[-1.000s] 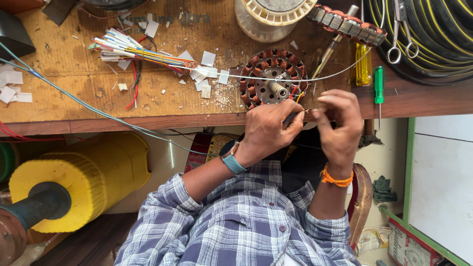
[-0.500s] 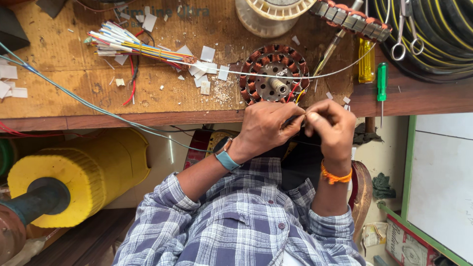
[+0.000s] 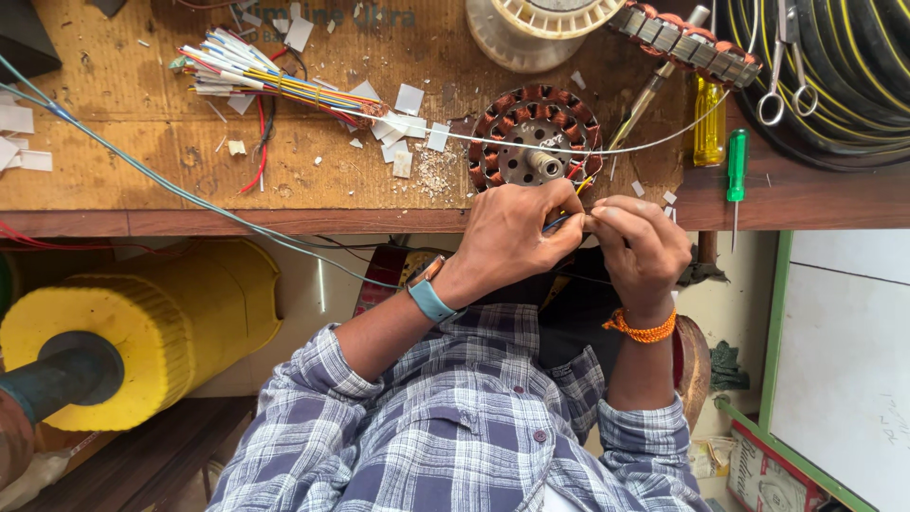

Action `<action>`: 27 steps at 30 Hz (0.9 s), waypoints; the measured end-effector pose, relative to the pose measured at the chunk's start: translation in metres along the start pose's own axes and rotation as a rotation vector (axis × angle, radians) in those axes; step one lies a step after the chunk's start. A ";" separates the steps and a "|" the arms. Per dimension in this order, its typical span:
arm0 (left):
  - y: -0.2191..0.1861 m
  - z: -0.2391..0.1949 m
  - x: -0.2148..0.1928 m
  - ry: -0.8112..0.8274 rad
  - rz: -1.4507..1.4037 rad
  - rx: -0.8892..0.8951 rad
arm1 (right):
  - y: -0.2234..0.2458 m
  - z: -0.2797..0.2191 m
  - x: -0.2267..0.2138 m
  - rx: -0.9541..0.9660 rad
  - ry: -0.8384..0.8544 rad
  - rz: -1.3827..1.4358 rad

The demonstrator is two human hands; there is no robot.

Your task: The person strips insulation from colored wires, twists them together, and secures them to a motor stator using pliers and a screwdriver. The person then uses a multimeter to test the connections and adjusts the wiring as needed.

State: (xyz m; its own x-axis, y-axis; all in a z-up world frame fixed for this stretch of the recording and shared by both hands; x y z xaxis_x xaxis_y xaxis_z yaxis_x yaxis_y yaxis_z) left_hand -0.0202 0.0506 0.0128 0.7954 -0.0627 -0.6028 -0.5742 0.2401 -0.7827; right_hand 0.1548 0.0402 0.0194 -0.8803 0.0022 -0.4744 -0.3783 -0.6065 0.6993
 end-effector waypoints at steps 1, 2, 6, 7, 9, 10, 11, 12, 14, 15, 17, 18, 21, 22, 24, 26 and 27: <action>0.000 0.000 0.000 0.011 -0.006 -0.012 | 0.000 0.001 0.001 -0.049 0.007 -0.040; 0.000 0.001 -0.001 0.004 -0.004 0.002 | 0.000 0.002 0.001 -0.098 0.013 -0.079; -0.001 -0.003 -0.004 -0.041 -0.004 0.097 | 0.001 -0.002 0.004 -0.036 0.033 -0.071; -0.002 -0.004 -0.004 -0.054 -0.006 0.131 | -0.007 -0.005 0.004 0.231 0.052 0.108; -0.001 -0.005 -0.003 -0.072 0.020 0.174 | -0.018 -0.018 0.008 0.763 0.103 0.472; -0.001 -0.007 -0.002 -0.081 0.032 0.195 | -0.017 -0.019 0.006 0.772 0.117 0.492; 0.000 -0.007 -0.001 -0.073 0.027 0.182 | -0.017 -0.018 0.005 0.778 0.129 0.512; 0.001 -0.007 -0.001 -0.065 0.021 0.169 | -0.016 -0.017 0.003 0.784 0.140 0.533; 0.001 -0.005 -0.002 -0.049 0.011 0.146 | -0.009 -0.010 -0.003 0.574 0.103 0.366; 0.001 -0.004 -0.002 -0.040 0.008 0.131 | -0.006 -0.007 -0.004 0.466 0.087 0.283; 0.000 -0.001 -0.004 -0.032 0.008 0.097 | 0.002 -0.003 -0.003 0.235 0.045 0.066; 0.000 -0.001 -0.004 -0.033 0.012 0.078 | 0.006 -0.002 -0.002 0.119 0.027 -0.040; 0.001 0.002 -0.001 0.017 0.023 -0.016 | 0.008 -0.001 0.005 -0.021 -0.022 -0.101; 0.003 0.002 0.000 0.042 0.026 -0.052 | 0.008 0.000 0.006 -0.056 -0.024 -0.118; 0.002 0.003 -0.001 0.033 0.013 -0.048 | 0.010 0.002 0.008 -0.129 -0.026 -0.156; 0.001 0.003 -0.004 0.003 0.006 0.016 | 0.010 0.003 0.008 -0.093 0.002 -0.151; 0.000 0.001 -0.005 -0.020 0.003 0.072 | 0.011 0.002 0.008 -0.072 0.020 -0.147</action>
State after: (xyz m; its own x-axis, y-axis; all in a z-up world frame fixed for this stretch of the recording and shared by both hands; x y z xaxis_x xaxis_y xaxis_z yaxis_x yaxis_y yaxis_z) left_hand -0.0239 0.0523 0.0165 0.7980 -0.0424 -0.6011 -0.5615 0.3098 -0.7673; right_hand 0.1425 0.0353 0.0244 -0.8109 0.0799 -0.5796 -0.4804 -0.6563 0.5817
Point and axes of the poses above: each hand's wrist, its own z-axis towards the middle knuckle, its own x-axis out of the palm, y = z × x, the point moved 4 cm from there along z, towards the middle knuckle, and after that the axes turned 10 degrees about z, right-handed, at the moved point
